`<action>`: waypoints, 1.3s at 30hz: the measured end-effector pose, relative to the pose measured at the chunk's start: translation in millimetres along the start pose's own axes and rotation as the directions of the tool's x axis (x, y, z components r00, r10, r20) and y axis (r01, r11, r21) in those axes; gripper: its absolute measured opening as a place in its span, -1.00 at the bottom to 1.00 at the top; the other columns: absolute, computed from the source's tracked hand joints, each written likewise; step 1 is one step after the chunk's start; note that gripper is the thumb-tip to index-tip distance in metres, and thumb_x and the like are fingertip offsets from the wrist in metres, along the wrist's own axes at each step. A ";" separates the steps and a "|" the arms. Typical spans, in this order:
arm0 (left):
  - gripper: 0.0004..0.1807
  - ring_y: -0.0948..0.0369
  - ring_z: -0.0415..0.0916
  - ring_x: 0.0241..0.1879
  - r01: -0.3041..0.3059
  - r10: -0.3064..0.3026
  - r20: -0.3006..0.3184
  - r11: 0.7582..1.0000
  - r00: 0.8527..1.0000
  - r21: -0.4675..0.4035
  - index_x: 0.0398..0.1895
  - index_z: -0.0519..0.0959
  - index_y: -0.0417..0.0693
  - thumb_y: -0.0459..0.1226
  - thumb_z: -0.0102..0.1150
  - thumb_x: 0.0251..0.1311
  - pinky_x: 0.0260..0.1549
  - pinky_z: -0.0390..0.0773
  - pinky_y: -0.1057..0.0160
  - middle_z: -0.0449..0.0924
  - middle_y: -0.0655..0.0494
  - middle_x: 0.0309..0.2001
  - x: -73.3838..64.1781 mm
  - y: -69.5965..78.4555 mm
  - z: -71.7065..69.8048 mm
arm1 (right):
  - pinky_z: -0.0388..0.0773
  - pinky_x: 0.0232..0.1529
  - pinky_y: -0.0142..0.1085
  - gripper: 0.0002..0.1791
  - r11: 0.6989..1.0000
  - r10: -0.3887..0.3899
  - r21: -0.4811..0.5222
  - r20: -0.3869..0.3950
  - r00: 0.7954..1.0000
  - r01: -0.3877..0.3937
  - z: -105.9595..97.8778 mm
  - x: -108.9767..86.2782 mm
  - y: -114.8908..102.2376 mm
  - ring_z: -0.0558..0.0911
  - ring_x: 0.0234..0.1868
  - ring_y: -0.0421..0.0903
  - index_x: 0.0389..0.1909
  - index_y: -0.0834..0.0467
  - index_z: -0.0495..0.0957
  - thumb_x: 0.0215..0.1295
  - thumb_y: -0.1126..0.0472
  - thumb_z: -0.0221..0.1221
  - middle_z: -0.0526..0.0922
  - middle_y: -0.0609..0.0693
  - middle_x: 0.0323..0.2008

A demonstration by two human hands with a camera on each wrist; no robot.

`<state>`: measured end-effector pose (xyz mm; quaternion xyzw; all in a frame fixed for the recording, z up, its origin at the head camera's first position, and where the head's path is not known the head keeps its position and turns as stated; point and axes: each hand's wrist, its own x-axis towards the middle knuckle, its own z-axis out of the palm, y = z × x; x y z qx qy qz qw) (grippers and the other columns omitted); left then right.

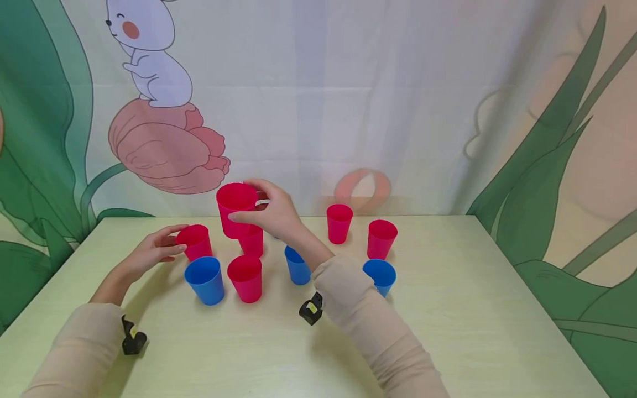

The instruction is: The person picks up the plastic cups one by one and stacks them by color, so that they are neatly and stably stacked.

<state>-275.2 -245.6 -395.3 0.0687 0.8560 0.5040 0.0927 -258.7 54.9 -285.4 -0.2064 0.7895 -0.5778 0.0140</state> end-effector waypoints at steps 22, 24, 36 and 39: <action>-0.22 -0.18 0.19 0.18 -0.009 0.009 -0.006 1.000 1.000 0.028 0.43 -0.01 -0.06 -0.10 0.11 0.21 0.04 0.37 -0.14 0.20 -0.29 0.24 0.0 -1.3 0.2 | 0.58 -0.27 -0.27 -0.26 1.000 0.018 0.022 -0.032 0.999 -0.018 31.8 31.7 -6.5 0.48 -0.07 -0.10 0.22 0.05 0.33 -0.05 0.21 0.38 0.49 -0.02 -0.02; -0.22 -0.18 0.19 0.18 -0.011 0.011 -0.005 1.000 1.000 0.026 0.43 -0.01 -0.05 -0.10 0.10 0.21 0.04 0.37 -0.14 0.20 -0.29 0.24 -0.7 -1.3 0.2 | 0.58 -0.27 -0.27 -0.27 0.999 0.023 0.029 -0.035 0.999 -0.022 34.6 33.4 -7.2 0.48 -0.07 -0.09 0.22 0.06 0.33 -0.04 0.22 0.38 0.49 -0.02 -0.03; -0.21 -0.19 0.17 0.19 -0.002 0.002 -0.006 1.000 1.000 0.011 0.43 -0.03 -0.04 -0.10 0.09 0.22 0.04 0.37 -0.15 0.17 -0.28 0.27 -1.7 0.4 2.0 | 0.57 -0.28 -0.36 -0.21 0.997 0.065 0.032 -0.033 0.997 -0.064 52.9 46.5 -4.0 0.47 -0.05 -0.13 0.25 0.01 0.30 -0.07 0.17 0.39 0.49 -0.07 -0.01; -0.22 -0.19 0.18 0.19 -0.004 0.004 -0.005 1.000 1.000 0.013 0.43 -0.04 -0.03 -0.11 0.08 0.23 0.03 0.37 -0.16 0.17 -0.28 0.27 -1.8 0.1 2.3 | 0.57 -0.30 -0.38 -0.22 0.998 0.059 0.029 -0.029 0.998 -0.058 57.7 49.0 -2.1 0.47 -0.05 -0.13 0.25 0.01 0.31 -0.07 0.16 0.39 0.49 -0.08 -0.02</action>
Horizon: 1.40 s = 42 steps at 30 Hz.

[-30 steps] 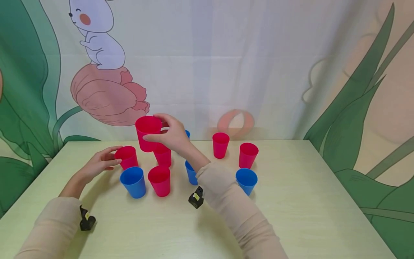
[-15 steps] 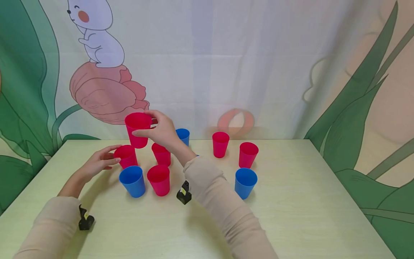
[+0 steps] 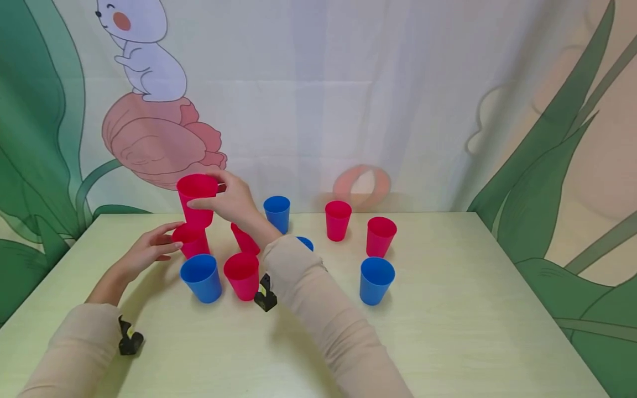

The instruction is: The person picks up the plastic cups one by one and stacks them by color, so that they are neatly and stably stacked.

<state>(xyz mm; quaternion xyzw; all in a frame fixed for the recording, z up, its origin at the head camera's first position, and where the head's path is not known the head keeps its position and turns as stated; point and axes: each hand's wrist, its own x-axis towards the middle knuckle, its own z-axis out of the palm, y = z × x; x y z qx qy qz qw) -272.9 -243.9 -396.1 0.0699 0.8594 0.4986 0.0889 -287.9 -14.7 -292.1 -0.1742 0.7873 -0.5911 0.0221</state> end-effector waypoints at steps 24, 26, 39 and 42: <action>-0.19 -0.20 0.16 0.20 0.027 -0.027 -0.011 0.999 1.000 -0.023 0.44 -0.08 -0.05 -0.11 0.08 0.23 0.04 0.36 -0.15 0.15 -0.30 0.27 -0.6 -3.0 -3.1 | 0.53 -0.35 -0.49 -0.22 0.993 -0.045 -0.102 0.097 0.994 0.055 36.1 16.0 15.8 0.46 -0.10 -0.20 0.23 0.04 0.32 -0.09 0.23 0.40 0.49 -0.10 -0.02; -0.20 -0.20 0.16 0.20 0.025 -0.026 -0.010 0.999 1.000 -0.029 0.44 -0.08 -0.05 -0.12 0.08 0.23 0.05 0.36 -0.14 0.16 -0.30 0.27 -0.5 -3.6 -2.5 | 0.53 -0.35 -0.49 -0.22 0.993 -0.036 -0.112 0.104 0.994 0.048 37.6 16.7 18.0 0.46 -0.09 -0.20 0.23 0.03 0.32 -0.09 0.25 0.40 0.49 -0.09 -0.02; -0.23 -0.21 0.19 0.18 0.005 -0.005 -0.005 0.999 1.000 -0.033 0.42 -0.03 -0.11 -0.16 0.09 0.22 0.03 0.38 -0.14 0.19 -0.31 0.25 -1.6 -1.8 -2.2 | 0.51 -0.35 -0.53 -0.16 0.966 0.053 -0.257 0.193 0.980 -0.001 42.6 16.5 23.9 0.42 -0.01 -0.17 0.27 0.02 0.28 -0.10 0.25 0.41 0.44 -0.09 0.07; -0.21 -0.21 0.19 0.18 -0.002 0.002 -0.002 0.999 1.000 -0.033 0.43 -0.04 -0.09 -0.17 0.11 0.22 0.03 0.38 -0.14 0.19 -0.30 0.25 -1.1 -1.6 -1.9 | 0.51 -0.36 -0.52 -0.16 0.963 0.061 -0.269 0.196 0.979 -0.006 43.6 15.6 25.7 0.43 -0.01 -0.16 0.27 0.01 0.28 -0.10 0.25 0.40 0.45 -0.07 0.07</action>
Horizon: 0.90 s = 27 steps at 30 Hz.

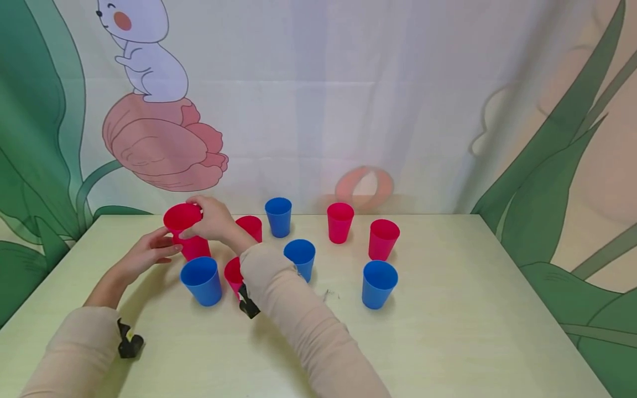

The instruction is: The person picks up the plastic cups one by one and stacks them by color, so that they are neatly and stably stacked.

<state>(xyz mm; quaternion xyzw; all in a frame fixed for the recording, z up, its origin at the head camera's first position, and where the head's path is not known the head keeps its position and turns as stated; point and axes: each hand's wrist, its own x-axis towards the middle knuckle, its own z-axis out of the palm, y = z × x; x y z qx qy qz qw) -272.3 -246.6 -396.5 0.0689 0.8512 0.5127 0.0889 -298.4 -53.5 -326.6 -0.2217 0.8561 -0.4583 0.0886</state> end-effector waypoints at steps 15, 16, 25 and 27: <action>-0.23 -0.20 0.23 0.16 -0.030 0.030 0.003 0.999 1.000 -0.018 0.42 0.00 -0.08 -0.18 0.11 0.22 -0.01 0.43 -0.11 0.21 -0.28 0.25 2.0 -2.7 -0.2 | 0.51 -0.37 -0.53 -0.28 0.997 0.062 -0.047 -0.005 0.998 -0.062 7.1 1.6 3.7 0.47 -0.05 -0.16 0.27 0.04 0.29 0.04 0.16 0.32 0.47 -0.06 0.05; -0.24 -0.20 0.23 0.16 -0.033 0.033 0.003 0.999 0.999 -0.016 0.41 0.00 -0.09 -0.19 0.12 0.22 -0.02 0.43 -0.10 0.21 -0.28 0.24 2.1 -2.7 -0.2 | 0.51 -0.37 -0.53 -0.30 0.997 0.064 -0.053 -0.004 0.998 -0.064 7.1 1.5 3.5 0.47 -0.05 -0.16 0.27 0.05 0.29 0.07 0.15 0.31 0.47 -0.05 0.06; -0.22 -0.19 0.21 0.17 -0.007 0.007 0.008 1.000 1.000 -0.004 0.43 -0.02 -0.07 -0.15 0.11 0.22 0.00 0.41 -0.12 0.20 -0.28 0.25 2.3 -3.2 -0.7 | 0.53 -0.34 -0.48 -0.39 0.985 0.095 -0.148 -0.001 0.996 -0.094 7.0 -0.2 7.0 0.47 -0.01 -0.11 0.24 0.08 0.34 0.14 0.10 0.25 0.49 0.00 0.06; -0.21 -0.20 0.20 0.18 0.003 -0.003 0.015 1.000 1.000 0.005 0.43 -0.04 -0.07 -0.14 0.11 0.22 0.01 0.41 -0.13 0.19 -0.29 0.26 2.0 -4.3 -1.5 | 0.54 -0.29 -0.44 -0.36 0.976 0.112 -0.191 0.022 0.993 -0.106 7.6 -0.4 8.5 0.47 0.02 -0.10 0.25 0.07 0.33 0.12 0.09 0.26 0.48 -0.01 0.08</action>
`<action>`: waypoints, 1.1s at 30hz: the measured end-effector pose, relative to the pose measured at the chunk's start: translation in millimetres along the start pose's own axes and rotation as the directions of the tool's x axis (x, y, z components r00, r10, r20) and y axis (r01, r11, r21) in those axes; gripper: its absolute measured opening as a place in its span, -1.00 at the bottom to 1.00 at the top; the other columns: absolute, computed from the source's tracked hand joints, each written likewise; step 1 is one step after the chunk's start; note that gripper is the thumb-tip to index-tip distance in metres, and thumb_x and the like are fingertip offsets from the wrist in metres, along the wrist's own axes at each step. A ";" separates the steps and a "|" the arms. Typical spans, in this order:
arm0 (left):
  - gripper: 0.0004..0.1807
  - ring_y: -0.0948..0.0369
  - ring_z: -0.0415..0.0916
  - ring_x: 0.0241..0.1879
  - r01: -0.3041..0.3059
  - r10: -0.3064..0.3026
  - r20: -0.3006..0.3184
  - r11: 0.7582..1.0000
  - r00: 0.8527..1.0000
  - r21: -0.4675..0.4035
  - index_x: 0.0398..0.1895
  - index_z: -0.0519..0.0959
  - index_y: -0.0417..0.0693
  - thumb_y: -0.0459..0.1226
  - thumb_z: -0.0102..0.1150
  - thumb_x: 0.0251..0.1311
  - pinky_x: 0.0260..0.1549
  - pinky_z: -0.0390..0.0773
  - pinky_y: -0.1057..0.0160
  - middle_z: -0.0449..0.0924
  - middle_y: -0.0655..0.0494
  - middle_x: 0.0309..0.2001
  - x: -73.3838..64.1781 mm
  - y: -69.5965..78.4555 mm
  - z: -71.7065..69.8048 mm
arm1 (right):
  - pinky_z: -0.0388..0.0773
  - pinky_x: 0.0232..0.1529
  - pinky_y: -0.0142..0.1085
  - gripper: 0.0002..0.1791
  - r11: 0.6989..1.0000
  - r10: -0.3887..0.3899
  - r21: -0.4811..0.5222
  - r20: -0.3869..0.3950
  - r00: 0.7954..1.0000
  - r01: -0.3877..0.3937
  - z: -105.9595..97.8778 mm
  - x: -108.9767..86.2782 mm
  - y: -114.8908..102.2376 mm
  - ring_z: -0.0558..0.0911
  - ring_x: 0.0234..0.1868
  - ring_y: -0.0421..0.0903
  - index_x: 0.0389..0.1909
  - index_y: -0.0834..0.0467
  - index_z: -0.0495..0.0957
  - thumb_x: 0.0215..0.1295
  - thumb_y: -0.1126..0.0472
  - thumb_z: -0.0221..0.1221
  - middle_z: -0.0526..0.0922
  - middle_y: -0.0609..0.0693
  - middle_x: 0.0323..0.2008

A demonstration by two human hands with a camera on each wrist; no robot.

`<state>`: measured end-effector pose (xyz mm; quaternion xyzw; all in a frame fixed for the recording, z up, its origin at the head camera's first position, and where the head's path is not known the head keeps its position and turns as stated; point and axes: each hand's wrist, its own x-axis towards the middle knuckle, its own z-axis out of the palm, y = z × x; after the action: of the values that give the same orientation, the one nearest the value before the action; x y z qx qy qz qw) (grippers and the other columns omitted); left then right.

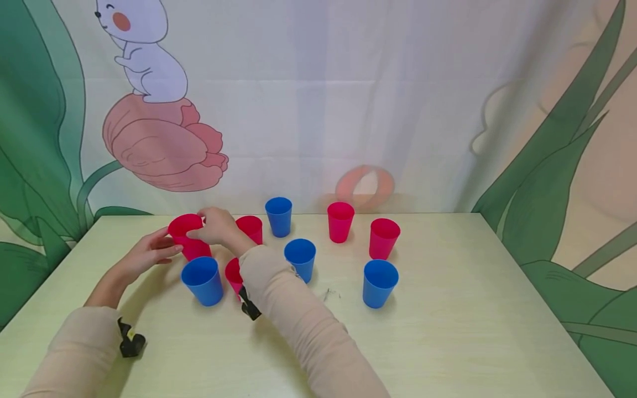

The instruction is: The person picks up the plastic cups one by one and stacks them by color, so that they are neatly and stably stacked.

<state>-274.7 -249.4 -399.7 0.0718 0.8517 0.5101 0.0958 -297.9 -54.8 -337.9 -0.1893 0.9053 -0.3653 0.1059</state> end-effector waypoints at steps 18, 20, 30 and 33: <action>-0.16 -0.23 0.16 0.21 0.008 -0.009 0.029 0.999 1.000 0.051 0.44 -0.10 -0.05 -0.08 0.11 0.21 0.02 0.40 -0.13 0.17 -0.32 0.27 -0.1 2.9 -1.0 | 0.54 -0.09 -0.27 -0.21 0.998 0.013 -0.066 0.128 0.992 -0.004 -0.2 -5.8 9.3 0.40 0.16 -0.05 0.37 0.01 0.15 0.11 0.10 0.27 0.37 0.00 0.22; -0.15 -0.23 0.16 0.21 0.003 -0.005 0.040 0.998 0.999 0.058 0.45 -0.11 -0.06 -0.08 0.11 0.21 0.03 0.39 -0.13 0.16 -0.32 0.27 0.1 2.4 -1.3 | 0.53 -0.07 -0.25 -0.21 0.998 0.023 -0.053 0.136 0.990 -0.016 0.2 -6.5 10.1 0.39 0.17 -0.05 0.38 0.00 0.13 0.12 0.09 0.25 0.37 0.00 0.23; -0.12 -0.21 0.16 0.21 -0.039 0.037 0.042 0.997 0.998 0.067 0.45 -0.11 -0.01 -0.04 0.13 0.18 0.04 0.37 -0.15 0.16 -0.29 0.27 -1.5 0.5 -5.3 | 0.54 -0.09 -0.25 -0.24 0.999 0.010 -0.036 0.124 0.992 -0.006 -0.6 -10.7 9.7 0.40 0.16 -0.05 0.37 -0.01 0.16 0.14 0.06 0.23 0.38 0.02 0.22; -0.13 -0.21 0.19 0.19 -0.064 0.061 0.034 0.995 0.998 0.072 0.44 -0.09 0.00 -0.03 0.13 0.18 0.02 0.38 -0.15 0.19 -0.29 0.26 -2.0 3.0 -6.2 | 0.55 -0.15 -0.26 -0.25 1.000 0.009 -0.024 0.099 0.995 -0.007 -2.4 -13.7 10.2 0.41 0.13 -0.05 0.35 -0.01 0.19 0.13 0.06 0.24 0.39 0.03 0.20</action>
<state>-274.1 -253.8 -394.1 0.1101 0.8656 0.4800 0.0908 -289.0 -40.8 -342.6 -0.2050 0.9039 -0.3441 0.1500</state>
